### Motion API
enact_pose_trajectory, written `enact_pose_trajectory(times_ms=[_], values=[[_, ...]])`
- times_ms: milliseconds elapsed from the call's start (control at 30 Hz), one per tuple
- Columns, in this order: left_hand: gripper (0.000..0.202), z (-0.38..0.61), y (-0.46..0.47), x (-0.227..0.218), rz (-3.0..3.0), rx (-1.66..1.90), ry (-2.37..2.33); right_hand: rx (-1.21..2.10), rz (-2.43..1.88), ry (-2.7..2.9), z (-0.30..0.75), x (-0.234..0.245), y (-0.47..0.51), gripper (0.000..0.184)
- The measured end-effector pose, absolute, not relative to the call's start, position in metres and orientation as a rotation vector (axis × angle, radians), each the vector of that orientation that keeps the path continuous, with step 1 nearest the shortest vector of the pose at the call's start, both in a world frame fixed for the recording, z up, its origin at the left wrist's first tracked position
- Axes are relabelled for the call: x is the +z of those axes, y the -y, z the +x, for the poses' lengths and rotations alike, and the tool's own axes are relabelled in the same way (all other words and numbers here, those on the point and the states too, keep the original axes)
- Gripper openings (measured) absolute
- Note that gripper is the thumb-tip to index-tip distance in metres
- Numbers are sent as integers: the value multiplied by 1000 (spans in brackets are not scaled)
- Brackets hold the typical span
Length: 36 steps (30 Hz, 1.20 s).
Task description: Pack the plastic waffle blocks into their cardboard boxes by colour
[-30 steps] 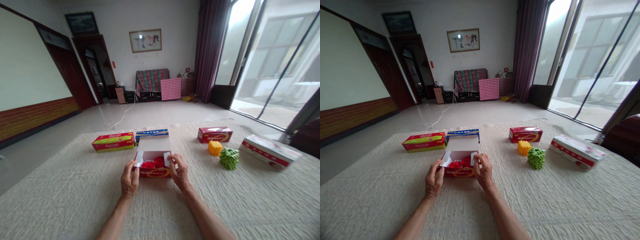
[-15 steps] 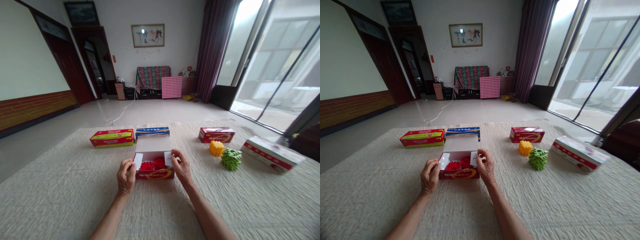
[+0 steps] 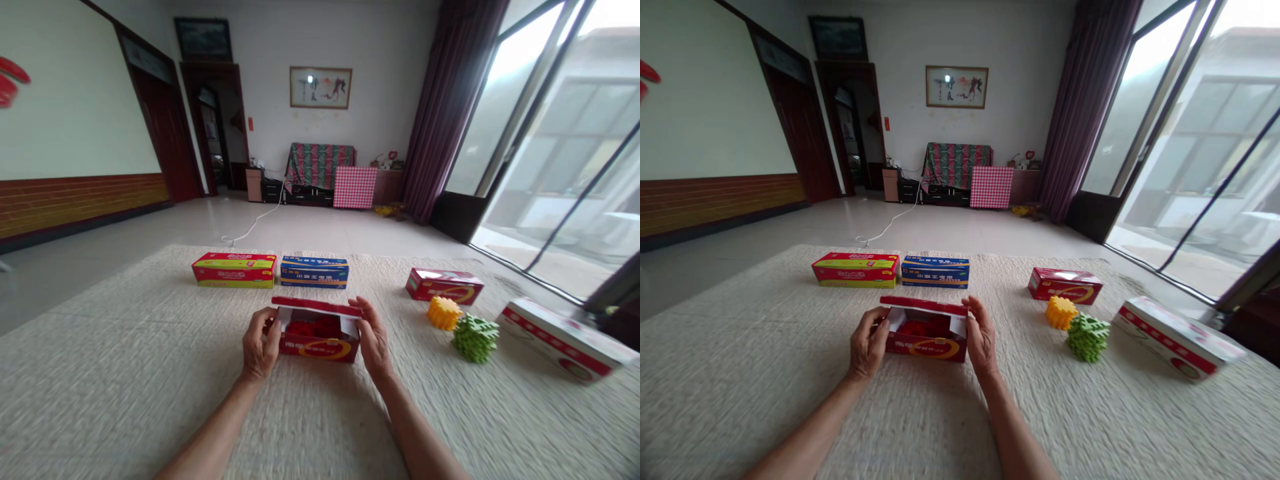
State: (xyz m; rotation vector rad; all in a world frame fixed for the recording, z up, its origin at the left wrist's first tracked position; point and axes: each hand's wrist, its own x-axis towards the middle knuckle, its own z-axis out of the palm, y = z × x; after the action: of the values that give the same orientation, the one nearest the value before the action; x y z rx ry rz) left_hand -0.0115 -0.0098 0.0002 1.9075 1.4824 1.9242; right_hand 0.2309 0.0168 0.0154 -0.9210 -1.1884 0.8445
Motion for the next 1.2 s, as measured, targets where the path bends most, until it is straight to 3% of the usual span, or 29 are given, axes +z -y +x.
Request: enact_pose_trajectory(times_ms=[133, 567, 833, 1200], values=[[23, -12, 11, 1, 1921, 1920, -1457, 751, -927, 1251, 234, 17, -13, 29], [27, -11, 12, 4, 1830, 1974, -1375, 659, -872, 1339, 232, 17, -10, 39], [31, -10, 11, 3, 1731, 2000, -1366, 396, -854, 1562, 225, 17, -4, 18], [27, -10, 7, 2, 1767, 2031, -1428, 348, -850, 1570, 226, 11, -13, 18]])
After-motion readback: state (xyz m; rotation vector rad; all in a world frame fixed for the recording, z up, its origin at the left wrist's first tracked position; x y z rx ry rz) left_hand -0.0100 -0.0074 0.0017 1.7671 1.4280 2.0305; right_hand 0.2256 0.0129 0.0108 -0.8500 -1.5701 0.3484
